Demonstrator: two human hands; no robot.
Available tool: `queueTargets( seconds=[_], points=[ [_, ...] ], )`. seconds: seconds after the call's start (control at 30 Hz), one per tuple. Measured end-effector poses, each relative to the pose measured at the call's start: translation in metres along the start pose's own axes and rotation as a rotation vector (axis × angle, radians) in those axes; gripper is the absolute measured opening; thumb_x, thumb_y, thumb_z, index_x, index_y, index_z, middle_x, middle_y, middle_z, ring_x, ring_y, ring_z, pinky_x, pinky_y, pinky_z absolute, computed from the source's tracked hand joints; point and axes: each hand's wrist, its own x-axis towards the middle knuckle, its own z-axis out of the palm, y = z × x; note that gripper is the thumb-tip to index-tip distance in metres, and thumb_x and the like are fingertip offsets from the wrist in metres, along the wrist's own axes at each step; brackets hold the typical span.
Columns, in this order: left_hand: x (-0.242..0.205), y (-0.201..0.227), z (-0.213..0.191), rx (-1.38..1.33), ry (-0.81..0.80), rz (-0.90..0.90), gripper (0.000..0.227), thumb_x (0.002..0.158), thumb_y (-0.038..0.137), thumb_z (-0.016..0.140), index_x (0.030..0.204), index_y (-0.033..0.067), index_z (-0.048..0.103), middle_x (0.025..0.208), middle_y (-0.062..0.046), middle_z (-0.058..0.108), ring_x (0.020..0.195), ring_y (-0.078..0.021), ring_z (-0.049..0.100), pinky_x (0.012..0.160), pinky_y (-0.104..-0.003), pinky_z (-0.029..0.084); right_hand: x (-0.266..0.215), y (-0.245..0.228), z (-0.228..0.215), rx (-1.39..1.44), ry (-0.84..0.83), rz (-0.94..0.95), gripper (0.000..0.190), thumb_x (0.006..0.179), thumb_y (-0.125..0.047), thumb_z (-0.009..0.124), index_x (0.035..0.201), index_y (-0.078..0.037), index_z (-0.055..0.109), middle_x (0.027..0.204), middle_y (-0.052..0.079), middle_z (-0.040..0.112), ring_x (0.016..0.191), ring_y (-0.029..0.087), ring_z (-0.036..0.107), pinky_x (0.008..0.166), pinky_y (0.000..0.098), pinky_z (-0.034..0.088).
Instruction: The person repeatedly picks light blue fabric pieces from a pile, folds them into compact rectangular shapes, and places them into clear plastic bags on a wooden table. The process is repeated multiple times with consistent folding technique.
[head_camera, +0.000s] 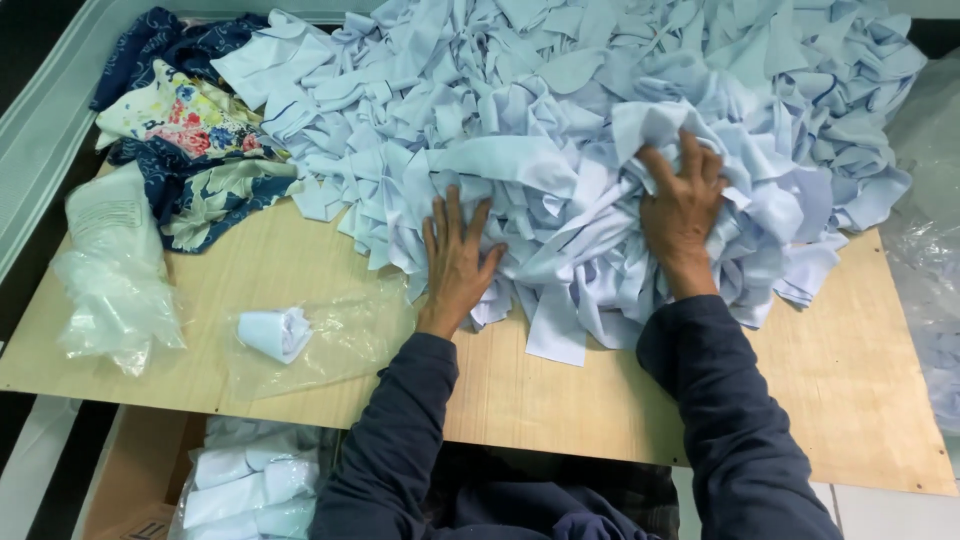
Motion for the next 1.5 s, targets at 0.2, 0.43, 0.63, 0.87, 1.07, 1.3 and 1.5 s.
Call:
queueTargets(
  seconds=[0.2, 0.43, 0.63, 0.87, 1.07, 1.3, 1.5],
  points=[
    [-0.007, -0.001, 0.003, 0.043, 0.018, 0.023, 0.070, 0.098, 0.041, 0.068, 0.159, 0.0231, 0.039, 0.169, -0.026, 0.016, 0.154, -0.0513, 0.017, 0.119, -0.070, 0.016, 0.016, 0.003, -0.019, -0.003, -0.316, 0.169, 0.044, 0.087, -0.012, 0.074, 0.128, -0.028, 0.073, 0.139, 0.011, 0.051, 0.120, 0.038, 0.047, 0.073, 0.0535, 0.048],
    [-0.010, -0.004, 0.006, -0.038, 0.042, -0.001, 0.068, 0.092, 0.038, 0.073, 0.152, 0.0210, 0.048, 0.166, -0.027, 0.025, 0.153, -0.0487, 0.022, 0.120, -0.069, 0.017, 0.077, -0.049, -0.083, 0.163, -0.819, 0.184, 0.072, 0.088, -0.055, 0.066, 0.153, -0.025, 0.055, 0.160, 0.028, 0.038, 0.143, 0.051, 0.034, 0.103, 0.0739, 0.025],
    [-0.002, -0.001, -0.031, -0.618, 0.441, -0.124, 0.039, 0.108, 0.039, 0.048, 0.122, 0.0094, 0.069, 0.146, -0.018, 0.057, 0.136, -0.0350, 0.057, 0.111, -0.048, 0.049, 0.110, -0.154, -0.064, 0.315, -0.219, -0.047, 0.028, 0.102, -0.027, 0.078, 0.128, -0.018, 0.073, 0.150, 0.022, 0.052, 0.139, 0.044, 0.041, 0.106, 0.0576, 0.029],
    [0.005, -0.042, -0.037, -0.949, 0.750, -0.662, 0.047, 0.108, 0.038, 0.037, 0.131, 0.0051, 0.060, 0.151, -0.011, 0.042, 0.141, -0.0224, 0.042, 0.113, -0.039, 0.038, 0.106, -0.269, 0.016, 0.296, -0.444, -0.278, 0.067, 0.083, -0.051, 0.081, 0.142, -0.031, 0.058, 0.156, 0.015, 0.040, 0.145, 0.044, 0.030, 0.107, 0.0750, 0.024],
    [0.001, -0.060, -0.012, -0.949, 0.734, -0.670, 0.042, 0.107, 0.039, 0.041, 0.129, 0.0082, 0.062, 0.152, -0.012, 0.038, 0.148, -0.0220, 0.034, 0.117, -0.041, 0.037, 0.083, -0.254, 0.065, 0.384, -0.444, -0.265, 0.035, 0.083, -0.012, 0.069, 0.117, -0.015, 0.074, 0.130, 0.012, 0.062, 0.121, 0.033, 0.049, 0.082, 0.0520, 0.047],
    [-0.001, -0.070, 0.001, -0.938, 0.763, -0.686, 0.037, 0.107, 0.038, 0.046, 0.122, 0.0078, 0.061, 0.149, -0.010, 0.046, 0.155, -0.0210, 0.025, 0.112, -0.038, 0.041, 0.074, -0.148, 0.024, 0.492, -0.163, -0.183, 0.028, 0.077, 0.016, 0.076, 0.096, -0.005, 0.081, 0.109, 0.014, 0.067, 0.107, 0.032, 0.052, 0.085, 0.0396, 0.048],
    [0.000, -0.063, -0.025, -1.041, 0.689, -0.842, 0.034, 0.100, 0.027, 0.053, 0.129, 0.0101, 0.062, 0.150, -0.014, 0.045, 0.134, -0.0273, 0.052, 0.107, -0.040, 0.047, 0.068, -0.050, 0.027, 0.106, 0.035, -0.027, 0.012, 0.093, 0.010, 0.075, 0.092, -0.001, 0.078, 0.102, 0.009, 0.070, 0.095, 0.027, 0.051, 0.066, 0.0328, 0.046]
  ],
)
